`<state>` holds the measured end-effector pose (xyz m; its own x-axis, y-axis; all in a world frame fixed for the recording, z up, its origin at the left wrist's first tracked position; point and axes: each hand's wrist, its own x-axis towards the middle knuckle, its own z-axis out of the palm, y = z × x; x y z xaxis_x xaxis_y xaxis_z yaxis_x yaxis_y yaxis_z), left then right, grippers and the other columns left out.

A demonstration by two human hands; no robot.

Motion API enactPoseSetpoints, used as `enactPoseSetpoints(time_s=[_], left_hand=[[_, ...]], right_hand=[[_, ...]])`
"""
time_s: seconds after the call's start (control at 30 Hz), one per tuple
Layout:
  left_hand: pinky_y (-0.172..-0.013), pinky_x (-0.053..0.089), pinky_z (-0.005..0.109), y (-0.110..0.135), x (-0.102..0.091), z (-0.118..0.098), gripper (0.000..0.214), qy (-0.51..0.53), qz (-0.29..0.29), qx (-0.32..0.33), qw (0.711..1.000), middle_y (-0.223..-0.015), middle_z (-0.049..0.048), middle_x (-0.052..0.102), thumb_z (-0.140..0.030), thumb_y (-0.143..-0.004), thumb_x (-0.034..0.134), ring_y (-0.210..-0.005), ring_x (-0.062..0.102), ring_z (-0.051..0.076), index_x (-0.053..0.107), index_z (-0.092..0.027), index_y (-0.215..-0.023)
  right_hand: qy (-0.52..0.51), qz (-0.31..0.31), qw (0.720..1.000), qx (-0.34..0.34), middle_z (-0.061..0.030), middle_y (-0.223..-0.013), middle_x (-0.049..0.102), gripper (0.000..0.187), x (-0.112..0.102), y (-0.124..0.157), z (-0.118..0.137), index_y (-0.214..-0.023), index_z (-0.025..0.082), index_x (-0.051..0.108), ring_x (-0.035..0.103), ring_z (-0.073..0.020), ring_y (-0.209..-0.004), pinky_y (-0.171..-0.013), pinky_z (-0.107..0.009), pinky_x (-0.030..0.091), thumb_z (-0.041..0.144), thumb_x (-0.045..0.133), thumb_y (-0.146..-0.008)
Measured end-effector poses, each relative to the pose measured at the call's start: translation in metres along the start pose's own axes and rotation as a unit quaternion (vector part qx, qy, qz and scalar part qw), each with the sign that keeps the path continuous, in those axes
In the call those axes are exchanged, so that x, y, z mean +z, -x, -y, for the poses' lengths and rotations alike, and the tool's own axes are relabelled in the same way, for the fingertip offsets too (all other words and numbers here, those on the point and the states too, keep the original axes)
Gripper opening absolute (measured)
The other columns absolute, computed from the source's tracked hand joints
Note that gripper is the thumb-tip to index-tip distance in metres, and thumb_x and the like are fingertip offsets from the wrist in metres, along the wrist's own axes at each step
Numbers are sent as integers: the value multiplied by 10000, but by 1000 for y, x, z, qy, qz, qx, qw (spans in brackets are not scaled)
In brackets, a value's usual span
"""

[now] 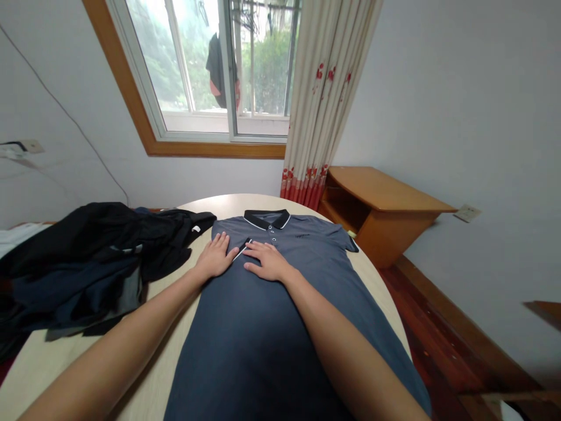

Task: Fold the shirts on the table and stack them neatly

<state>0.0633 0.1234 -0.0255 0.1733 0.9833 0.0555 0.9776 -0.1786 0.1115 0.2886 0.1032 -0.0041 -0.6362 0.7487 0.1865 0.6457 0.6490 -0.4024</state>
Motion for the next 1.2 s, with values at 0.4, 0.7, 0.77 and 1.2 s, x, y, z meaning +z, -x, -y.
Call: enactPoseSetpoints(time_s=[0.4, 0.7, 0.77, 1.2], left_hand=[[-1228, 179, 513, -4, -14, 13, 810, -14, 31, -60, 998, -1671, 159, 139, -600, -982, 229, -1553, 146, 285, 240, -69, -1594], [-1236, 176, 475, 31, -9, -27, 706, -27, -40, 61, 997, -1643, 121, 283, -541, -1008, 242, -1539, 213, 278, 367, -115, -1557], [-1232, 201, 466, 36, -3, -31, 683, -15, -37, 66, 997, -1627, 118, 328, -522, -1004, 282, -1524, 261, 282, 380, -128, -1553], [-1232, 217, 463, 39, -9, -33, 685, 7, -35, 57, 998, -1620, 110, 343, -530, -991, 329, -1516, 279, 295, 411, -129, -1540]], right_hand=[[-1, -8, 1000, -2, -89, -1559, 456, 471, 2, -1, -1, -1395, 288, 592, 374, -271, -1471, -1195, -558, 250, 459, 582, -956], [-1, -15, 1000, -5, -92, -1551, 468, 471, 5, -1, -3, -1383, 281, 602, 390, -283, -1460, -1180, -571, 270, 470, 578, -952], [-7, -24, 1000, -9, -91, -1536, 488, 461, 8, -2, -2, -1359, 278, 623, 410, -280, -1447, -1178, -558, 281, 485, 576, -949], [142, -324, 745, 566, -181, -1383, 550, 417, -85, 78, -116, -1246, 200, 689, 490, -354, -1296, -1109, -555, 293, 374, 553, -892]])
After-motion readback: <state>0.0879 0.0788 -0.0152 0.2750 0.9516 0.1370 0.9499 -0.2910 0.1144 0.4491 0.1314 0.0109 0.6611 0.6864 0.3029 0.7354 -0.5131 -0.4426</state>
